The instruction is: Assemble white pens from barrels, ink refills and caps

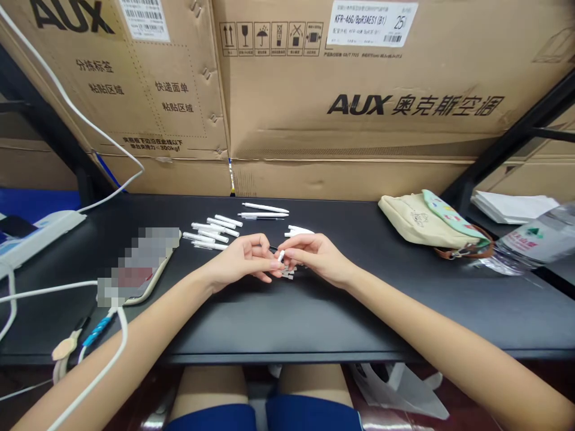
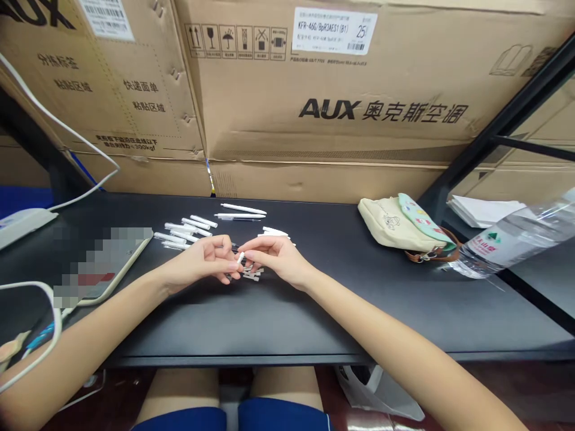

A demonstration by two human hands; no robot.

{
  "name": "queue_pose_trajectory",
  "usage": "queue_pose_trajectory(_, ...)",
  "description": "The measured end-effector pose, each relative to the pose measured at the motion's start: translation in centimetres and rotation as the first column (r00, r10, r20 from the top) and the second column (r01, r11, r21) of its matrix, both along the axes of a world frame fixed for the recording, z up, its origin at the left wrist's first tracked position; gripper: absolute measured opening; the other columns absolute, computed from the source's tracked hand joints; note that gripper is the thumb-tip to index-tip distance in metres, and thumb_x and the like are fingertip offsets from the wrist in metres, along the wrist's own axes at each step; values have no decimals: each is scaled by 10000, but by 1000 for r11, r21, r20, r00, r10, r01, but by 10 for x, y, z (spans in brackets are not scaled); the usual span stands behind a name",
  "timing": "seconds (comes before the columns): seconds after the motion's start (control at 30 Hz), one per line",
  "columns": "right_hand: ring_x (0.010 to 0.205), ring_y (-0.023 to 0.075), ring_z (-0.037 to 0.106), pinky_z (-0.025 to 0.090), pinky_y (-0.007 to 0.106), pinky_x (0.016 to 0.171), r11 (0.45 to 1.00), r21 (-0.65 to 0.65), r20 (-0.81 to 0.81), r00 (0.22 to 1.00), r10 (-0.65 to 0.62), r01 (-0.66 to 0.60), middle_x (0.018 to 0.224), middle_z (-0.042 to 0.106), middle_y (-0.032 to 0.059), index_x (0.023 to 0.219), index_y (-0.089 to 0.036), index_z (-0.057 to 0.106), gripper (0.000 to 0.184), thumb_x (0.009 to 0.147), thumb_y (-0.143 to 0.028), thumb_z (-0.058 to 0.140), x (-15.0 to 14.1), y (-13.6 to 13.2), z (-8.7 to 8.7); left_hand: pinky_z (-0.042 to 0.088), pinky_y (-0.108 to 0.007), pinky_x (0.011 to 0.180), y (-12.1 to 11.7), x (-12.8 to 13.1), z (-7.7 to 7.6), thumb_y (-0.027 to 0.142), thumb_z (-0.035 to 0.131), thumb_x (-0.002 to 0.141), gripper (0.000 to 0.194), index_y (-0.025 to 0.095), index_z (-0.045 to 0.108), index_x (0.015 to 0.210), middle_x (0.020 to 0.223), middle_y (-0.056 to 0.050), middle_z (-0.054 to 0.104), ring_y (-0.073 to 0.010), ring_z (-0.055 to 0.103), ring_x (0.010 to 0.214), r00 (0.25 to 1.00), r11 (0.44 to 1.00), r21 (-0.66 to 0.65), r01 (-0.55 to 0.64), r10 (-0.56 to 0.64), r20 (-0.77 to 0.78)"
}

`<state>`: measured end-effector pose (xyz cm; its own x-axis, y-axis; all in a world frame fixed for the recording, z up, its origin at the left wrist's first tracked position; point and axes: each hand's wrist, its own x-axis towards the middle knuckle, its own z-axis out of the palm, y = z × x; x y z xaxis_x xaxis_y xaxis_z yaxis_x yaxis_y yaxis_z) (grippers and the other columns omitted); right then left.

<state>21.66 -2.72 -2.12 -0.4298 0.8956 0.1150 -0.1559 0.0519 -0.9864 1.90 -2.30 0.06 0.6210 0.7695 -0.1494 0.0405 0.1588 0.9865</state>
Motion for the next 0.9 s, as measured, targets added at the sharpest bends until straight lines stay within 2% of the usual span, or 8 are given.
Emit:
queue_pose_trajectory(0.37, 604, 106, 594, 515, 264, 615, 999, 1, 19, 999, -46, 46, 723, 686, 20, 782, -182, 737, 182, 672, -325, 757, -2, -1, 3, 508, -225, 589, -1, 2, 2, 288, 766, 682, 397, 162, 390, 691, 752, -31, 670, -155, 669, 727, 1000, 1000, 14, -8, 8, -14)
queue_pose_trajectory(0.73, 562, 109, 562, 505, 286, 592, 992, 57, 62, 992, -113, 109, 669, 666, 12, 731, -188, 734, 170, 649, -334, 763, -4, -3, 5, 513, -239, 608, 1, 2, -1, 304, 770, 674, 399, 160, 398, 678, 744, -31, 681, -165, 676, 734, 999, 999, 40, -16, 17, -35)
queue_pose_trajectory(0.9, 571, 114, 571, 504, 284, 587, 991, 111, 76, 994, -77, 68, 664, 654, 10, 749, -187, 729, 159, 658, -314, 759, -3, -3, 4, 515, -231, 606, 0, 2, -3, 309, 771, 675, 396, 161, 404, 701, 749, -29, 682, -167, 681, 748, 999, 999, 29, -17, 18, -35)
